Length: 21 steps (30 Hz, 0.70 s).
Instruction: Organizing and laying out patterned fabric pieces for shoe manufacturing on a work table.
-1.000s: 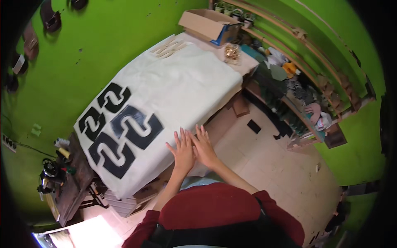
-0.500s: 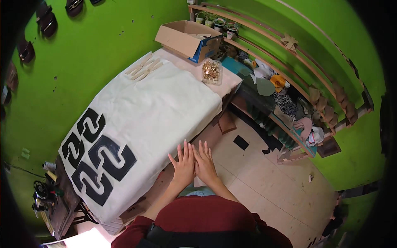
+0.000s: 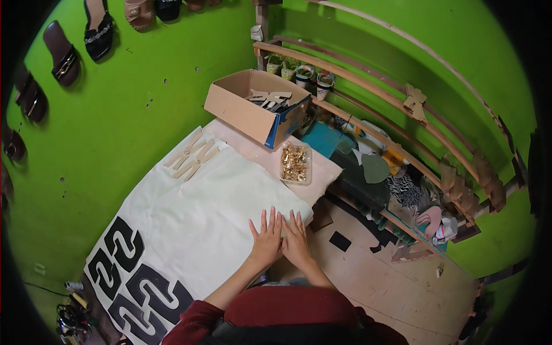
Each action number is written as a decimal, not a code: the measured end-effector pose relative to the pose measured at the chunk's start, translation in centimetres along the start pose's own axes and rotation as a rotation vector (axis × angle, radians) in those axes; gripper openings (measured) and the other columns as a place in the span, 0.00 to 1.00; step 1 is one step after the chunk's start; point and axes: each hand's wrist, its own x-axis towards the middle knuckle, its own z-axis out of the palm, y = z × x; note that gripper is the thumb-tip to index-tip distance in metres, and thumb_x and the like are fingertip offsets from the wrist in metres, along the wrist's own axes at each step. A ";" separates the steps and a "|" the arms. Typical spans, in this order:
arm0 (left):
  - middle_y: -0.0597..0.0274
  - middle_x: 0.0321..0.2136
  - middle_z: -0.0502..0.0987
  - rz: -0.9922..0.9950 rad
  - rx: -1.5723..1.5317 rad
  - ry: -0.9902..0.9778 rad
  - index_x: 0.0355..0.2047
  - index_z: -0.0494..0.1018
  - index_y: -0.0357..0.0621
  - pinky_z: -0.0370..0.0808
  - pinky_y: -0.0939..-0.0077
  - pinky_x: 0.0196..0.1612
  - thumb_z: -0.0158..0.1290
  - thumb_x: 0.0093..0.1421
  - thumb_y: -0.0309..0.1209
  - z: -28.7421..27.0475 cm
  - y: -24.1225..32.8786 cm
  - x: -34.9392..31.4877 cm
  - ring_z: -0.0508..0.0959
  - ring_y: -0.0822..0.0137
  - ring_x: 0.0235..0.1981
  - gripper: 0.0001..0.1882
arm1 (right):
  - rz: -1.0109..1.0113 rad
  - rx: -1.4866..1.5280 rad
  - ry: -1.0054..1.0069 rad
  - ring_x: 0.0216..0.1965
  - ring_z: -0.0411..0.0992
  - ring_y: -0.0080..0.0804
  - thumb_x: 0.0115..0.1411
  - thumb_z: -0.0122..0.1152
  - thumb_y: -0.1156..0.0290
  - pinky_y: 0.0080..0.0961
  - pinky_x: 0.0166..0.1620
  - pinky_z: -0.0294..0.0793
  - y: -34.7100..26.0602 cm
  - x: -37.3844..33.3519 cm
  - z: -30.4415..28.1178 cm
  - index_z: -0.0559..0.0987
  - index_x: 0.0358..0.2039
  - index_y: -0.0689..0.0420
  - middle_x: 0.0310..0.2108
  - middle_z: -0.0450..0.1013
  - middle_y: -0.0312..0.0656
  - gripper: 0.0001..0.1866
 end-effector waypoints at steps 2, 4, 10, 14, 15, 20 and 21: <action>0.46 0.63 0.41 0.008 0.032 0.000 0.61 0.46 0.36 0.35 0.27 0.54 0.50 0.50 0.34 -0.8 -0.7 1.6 0.40 0.44 0.64 0.41 | 0.010 0.033 -0.020 0.63 0.40 0.59 0.46 0.50 0.82 0.48 0.62 0.44 0.2 1.9 -0.3 0.55 0.61 0.57 0.62 0.45 0.58 0.38; 0.45 0.63 0.41 0.011 0.034 -0.016 0.61 0.47 0.37 0.35 0.27 0.54 0.51 0.49 0.33 -1.1 -1.3 3.6 0.40 0.44 0.64 0.41 | -0.005 0.034 -0.041 0.63 0.40 0.59 0.46 0.51 0.81 0.49 0.62 0.44 1.2 3.6 0.1 0.53 0.61 0.58 0.62 0.45 0.58 0.39; 0.45 0.63 0.41 -0.180 0.110 0.029 0.61 0.47 0.39 0.34 0.27 0.54 0.52 0.48 0.32 -0.4 -2.8 7.7 0.40 0.43 0.64 0.42 | -0.118 0.157 -0.200 0.63 0.39 0.59 0.47 0.52 0.79 0.49 0.62 0.43 3.9 9.8 1.2 0.50 0.62 0.61 0.62 0.44 0.57 0.40; 0.41 0.63 0.38 -0.291 0.129 0.037 0.61 0.45 0.36 0.32 0.27 0.54 0.52 0.49 0.31 -1.2 -2.7 12.6 0.36 0.39 0.64 0.42 | -0.285 0.167 -0.281 0.64 0.39 0.56 0.48 0.52 0.79 0.52 0.61 0.44 6.6 15.3 0.4 0.50 0.61 0.65 0.62 0.43 0.57 0.39; 0.41 0.63 0.39 -0.314 0.134 0.052 0.62 0.45 0.36 0.32 0.27 0.54 0.52 0.49 0.31 -1.3 -2.6 14.2 0.36 0.39 0.64 0.42 | -0.326 0.172 -0.281 0.64 0.40 0.57 0.48 0.52 0.79 0.52 0.61 0.44 7.3 16.8 -0.3 0.50 0.60 0.66 0.62 0.44 0.58 0.38; 0.44 0.63 0.39 -0.338 0.115 0.149 0.62 0.44 0.37 0.32 0.29 0.55 0.51 0.50 0.31 -2.0 -1.7 21.7 0.38 0.38 0.63 0.41 | -0.470 0.218 -0.218 0.63 0.41 0.62 0.45 0.51 0.84 0.48 0.62 0.44 10.4 24.4 -4.6 0.57 0.58 0.67 0.61 0.45 0.62 0.35; 0.47 0.64 0.40 -0.334 0.143 0.207 0.62 0.44 0.38 0.32 0.30 0.55 0.51 0.51 0.31 -2.2 -1.6 23.3 0.39 0.40 0.64 0.41 | -0.466 0.222 -0.198 0.63 0.41 0.62 0.45 0.51 0.84 0.48 0.62 0.44 10.9 25.9 -5.7 0.57 0.58 0.66 0.61 0.45 0.62 0.36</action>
